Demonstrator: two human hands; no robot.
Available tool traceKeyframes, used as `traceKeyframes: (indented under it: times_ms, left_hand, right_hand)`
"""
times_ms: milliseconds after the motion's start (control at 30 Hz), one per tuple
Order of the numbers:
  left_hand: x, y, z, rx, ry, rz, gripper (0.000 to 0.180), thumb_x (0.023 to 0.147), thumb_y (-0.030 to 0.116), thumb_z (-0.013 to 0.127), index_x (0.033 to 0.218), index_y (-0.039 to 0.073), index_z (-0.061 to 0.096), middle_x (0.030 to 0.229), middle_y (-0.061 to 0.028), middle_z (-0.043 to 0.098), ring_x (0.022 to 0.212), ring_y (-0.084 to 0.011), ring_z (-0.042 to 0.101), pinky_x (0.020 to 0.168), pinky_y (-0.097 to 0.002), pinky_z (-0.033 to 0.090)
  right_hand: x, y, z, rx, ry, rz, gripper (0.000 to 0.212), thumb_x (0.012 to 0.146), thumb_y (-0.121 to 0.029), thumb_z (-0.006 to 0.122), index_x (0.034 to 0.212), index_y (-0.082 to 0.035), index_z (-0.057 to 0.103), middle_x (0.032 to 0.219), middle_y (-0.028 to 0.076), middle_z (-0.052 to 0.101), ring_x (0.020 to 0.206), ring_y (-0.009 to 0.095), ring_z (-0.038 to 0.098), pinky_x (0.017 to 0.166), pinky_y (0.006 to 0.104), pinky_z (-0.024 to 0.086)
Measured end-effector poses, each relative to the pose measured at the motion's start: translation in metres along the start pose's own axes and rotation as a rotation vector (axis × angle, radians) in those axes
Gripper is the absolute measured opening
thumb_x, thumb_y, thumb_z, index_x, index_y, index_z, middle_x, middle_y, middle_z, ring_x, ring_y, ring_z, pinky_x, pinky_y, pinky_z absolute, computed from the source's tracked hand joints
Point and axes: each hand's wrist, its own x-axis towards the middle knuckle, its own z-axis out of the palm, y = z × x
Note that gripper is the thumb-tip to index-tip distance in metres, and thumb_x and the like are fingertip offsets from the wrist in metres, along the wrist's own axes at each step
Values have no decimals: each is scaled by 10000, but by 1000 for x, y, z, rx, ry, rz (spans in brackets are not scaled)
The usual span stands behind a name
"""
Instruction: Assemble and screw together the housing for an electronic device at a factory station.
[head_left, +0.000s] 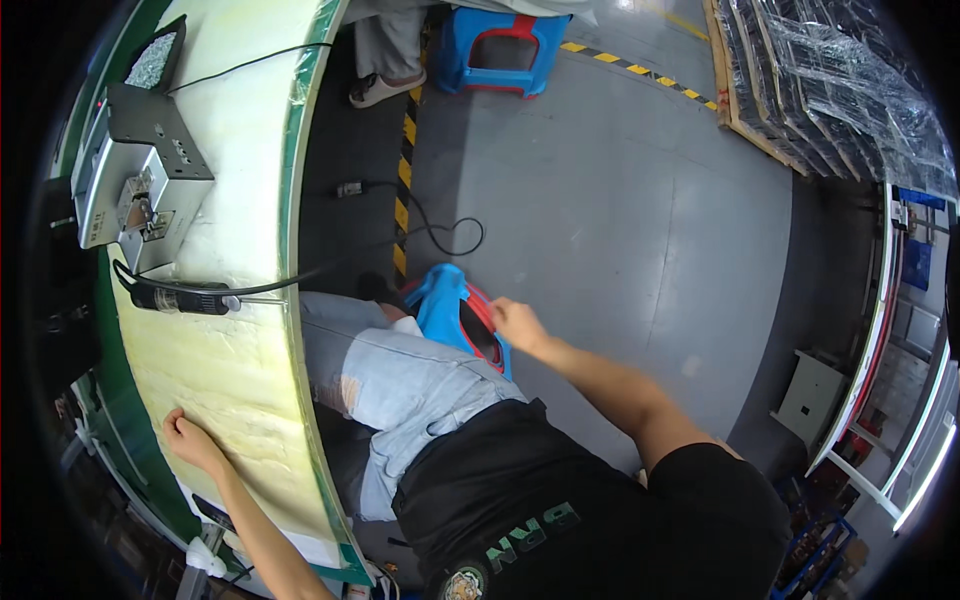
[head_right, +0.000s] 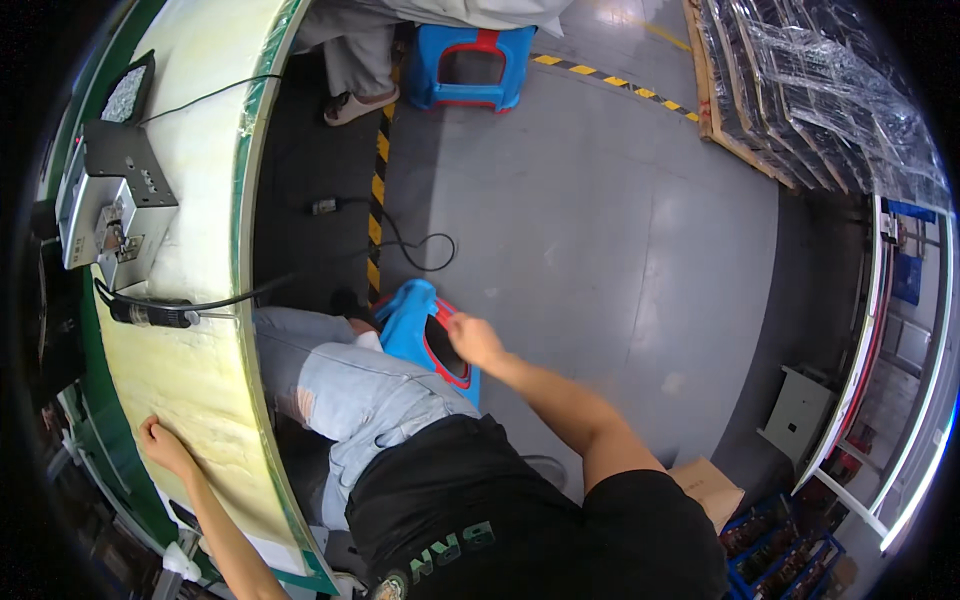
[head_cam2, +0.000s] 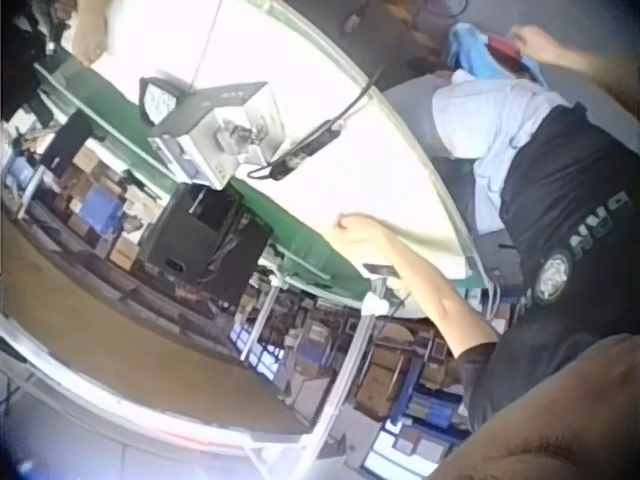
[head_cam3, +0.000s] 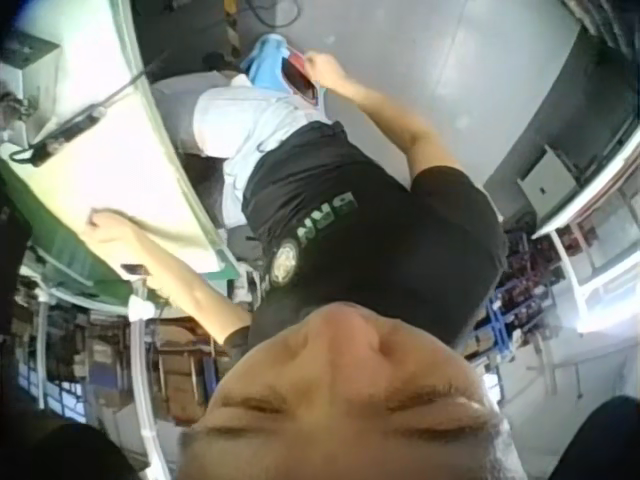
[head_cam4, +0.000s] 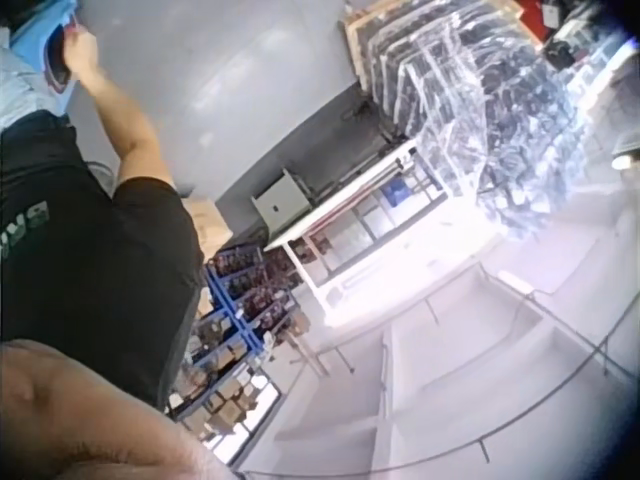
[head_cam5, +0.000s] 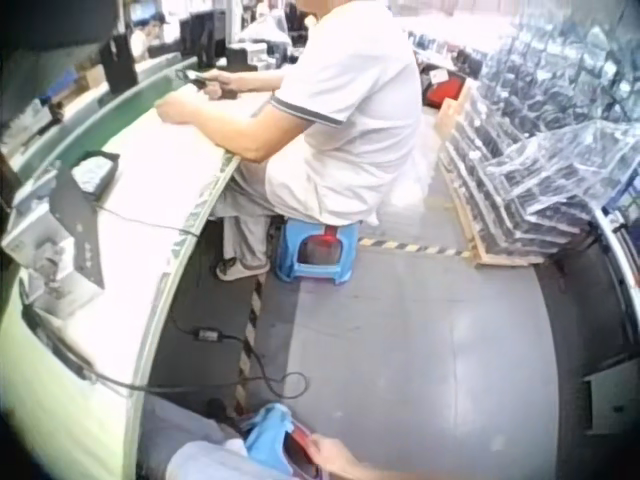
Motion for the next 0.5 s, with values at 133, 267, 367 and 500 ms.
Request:
traceKeyframes:
  times_ms: [133, 267, 367, 500]
  left_hand:
    - [-5, -26, -8, -143, 36, -85, 223, 877, 62, 444, 928, -32, 640, 910, -105, 639, 857, -223, 564, 833, -330, 444]
    - [-7, -10, -6, -307, 40, -247, 201, 880, 55, 454, 901, -18, 640, 882, -67, 623, 837, -174, 551, 810, -289, 446]
    - [-10, -5, -7, -446, 79, -312, 175, 886, 49, 466, 876, 8, 636, 850, -40, 598, 815, -152, 531, 782, -268, 440]
    - [-18, -35, -10, -459, 106, -53, 147, 875, 34, 499, 906, 14, 642, 860, -39, 609, 851, -161, 548, 800, -269, 445]
  right_hand:
    - [-12, -174, -24, 287, -55, -553, 124, 908, -107, 580, 984, -29, 641, 934, 166, 666, 851, 355, 653, 715, 426, 526]
    - [-27, -305, 9, 478, -110, -1081, 139, 834, -53, 625, 971, -30, 621, 827, 111, 616, 665, 290, 637, 571, 382, 514]
    - [-50, -396, 67, 475, -255, -1281, 172, 840, -146, 620, 954, -19, 597, 843, 96, 574, 664, 253, 598, 560, 370, 481]
    - [-94, -508, 151, 412, -256, -1350, 185, 811, -173, 542, 806, 3, 600, 799, 183, 578, 812, 425, 578, 795, 494, 435]
